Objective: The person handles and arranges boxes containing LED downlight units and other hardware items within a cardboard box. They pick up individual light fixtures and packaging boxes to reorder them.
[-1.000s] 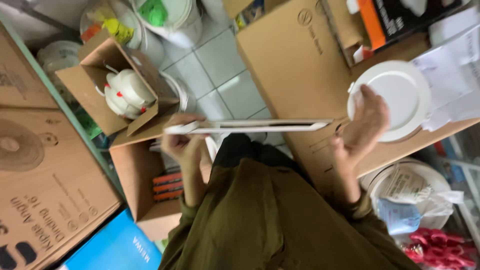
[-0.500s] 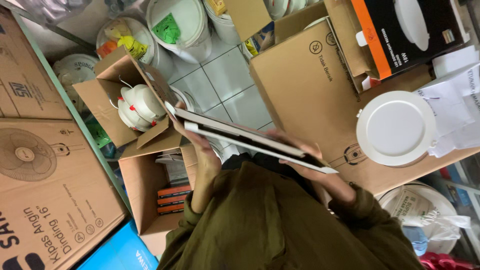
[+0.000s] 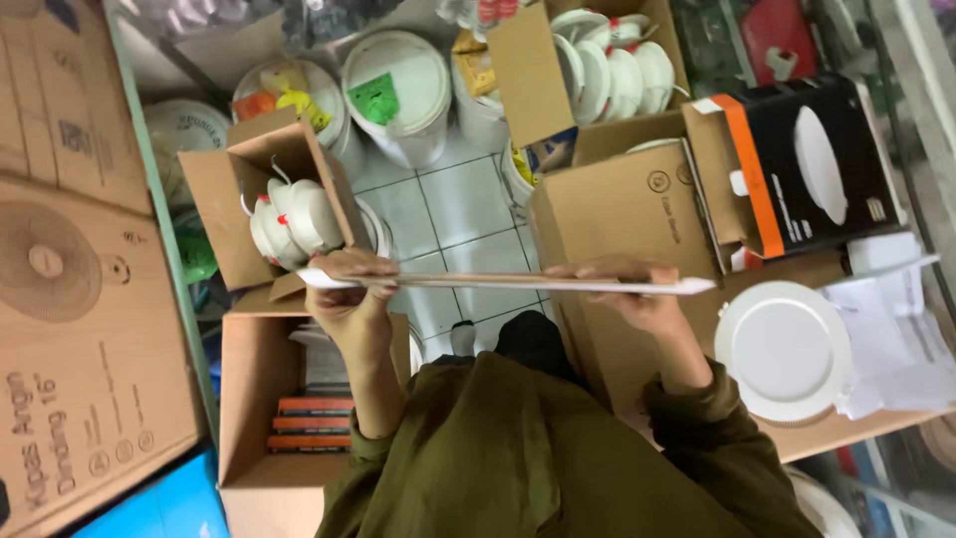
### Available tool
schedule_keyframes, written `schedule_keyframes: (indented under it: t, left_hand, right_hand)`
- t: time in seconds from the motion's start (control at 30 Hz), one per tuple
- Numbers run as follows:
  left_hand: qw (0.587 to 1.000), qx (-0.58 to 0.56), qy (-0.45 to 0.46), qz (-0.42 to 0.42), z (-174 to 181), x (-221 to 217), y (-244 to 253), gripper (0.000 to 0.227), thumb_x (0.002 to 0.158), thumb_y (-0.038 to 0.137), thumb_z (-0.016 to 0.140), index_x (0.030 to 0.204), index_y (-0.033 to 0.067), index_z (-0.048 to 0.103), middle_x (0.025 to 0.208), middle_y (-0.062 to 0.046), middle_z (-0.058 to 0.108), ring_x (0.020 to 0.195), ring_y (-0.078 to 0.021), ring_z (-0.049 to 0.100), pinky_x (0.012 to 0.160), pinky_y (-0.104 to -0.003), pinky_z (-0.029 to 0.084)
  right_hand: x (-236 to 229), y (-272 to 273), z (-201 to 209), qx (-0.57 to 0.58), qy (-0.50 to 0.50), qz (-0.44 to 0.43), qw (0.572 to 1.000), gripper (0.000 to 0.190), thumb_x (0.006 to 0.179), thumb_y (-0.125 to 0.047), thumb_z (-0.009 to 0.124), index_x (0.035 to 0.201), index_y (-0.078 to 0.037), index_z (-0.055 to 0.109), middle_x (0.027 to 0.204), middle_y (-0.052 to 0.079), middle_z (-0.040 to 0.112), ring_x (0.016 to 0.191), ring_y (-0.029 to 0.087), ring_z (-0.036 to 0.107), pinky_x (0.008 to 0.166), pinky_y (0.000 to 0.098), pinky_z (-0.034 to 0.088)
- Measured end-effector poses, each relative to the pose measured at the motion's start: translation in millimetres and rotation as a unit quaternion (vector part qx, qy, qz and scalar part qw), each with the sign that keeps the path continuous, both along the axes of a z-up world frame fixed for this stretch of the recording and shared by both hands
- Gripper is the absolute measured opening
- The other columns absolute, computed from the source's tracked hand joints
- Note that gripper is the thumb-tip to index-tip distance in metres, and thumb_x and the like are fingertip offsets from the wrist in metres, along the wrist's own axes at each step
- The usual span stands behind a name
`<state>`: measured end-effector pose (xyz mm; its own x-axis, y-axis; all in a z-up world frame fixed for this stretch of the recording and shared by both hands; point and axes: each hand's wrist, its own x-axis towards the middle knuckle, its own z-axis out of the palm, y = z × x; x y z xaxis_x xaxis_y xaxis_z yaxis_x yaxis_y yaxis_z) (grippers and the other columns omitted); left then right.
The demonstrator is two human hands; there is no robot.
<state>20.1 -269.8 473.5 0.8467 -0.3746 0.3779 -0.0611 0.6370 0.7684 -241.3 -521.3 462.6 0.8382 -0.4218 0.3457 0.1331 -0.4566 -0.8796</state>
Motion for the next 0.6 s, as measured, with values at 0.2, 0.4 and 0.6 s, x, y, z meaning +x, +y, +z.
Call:
schedule_keyframes:
  t: [0.2, 0.4, 0.6]
  left_hand:
    - [0.997, -0.056, -0.043, -0.005, -16.7, -19.5, -0.2, 0.033, 0.091, 0.018, 0.085, 0.099, 0.0068, 0.055, 0.089, -0.012, 0.067, 0.086, -0.0240, 0.067, 0.077, -0.040, 0.060]
    - [0.978, -0.106, -0.164, -0.071, -24.4, -8.1, -10.4, 0.031, 0.089, 0.028, 0.081, 0.096, 0.0049, 0.061, 0.089, -0.015, 0.070, 0.087, -0.0279, 0.067, 0.075, -0.043, 0.059]
    - [0.972, -0.113, -0.196, -0.068, -26.4, -10.1, -10.2, 0.030, 0.092, 0.032, 0.075, 0.096, 0.0045, 0.063, 0.091, -0.016, 0.072, 0.089, -0.0297, 0.069, 0.077, -0.045, 0.058]
  right_hand:
    - [18.6, 5.6, 37.6, 0.091, -0.121, 0.160, 0.975, 0.038, 0.102, -0.035, 0.065, 0.112, 0.002, 0.069, 0.117, 0.027, 0.072, 0.111, 0.041, 0.074, 0.098, 0.0478, 0.062]
    - [17.8, -13.3, 59.5, 0.005, -0.093, 0.192, 0.977, 0.045, 0.109, -0.039, 0.050, 0.112, 0.002, 0.070, 0.119, 0.027, 0.071, 0.118, 0.042, 0.071, 0.113, 0.0569, 0.051]
    - [16.5, -25.4, 52.1, -0.044, -0.082, 0.208, 0.974, 0.042, 0.106, -0.035, 0.051, 0.111, 0.001, 0.072, 0.118, 0.023, 0.073, 0.118, 0.043, 0.071, 0.110, 0.0561, 0.053]
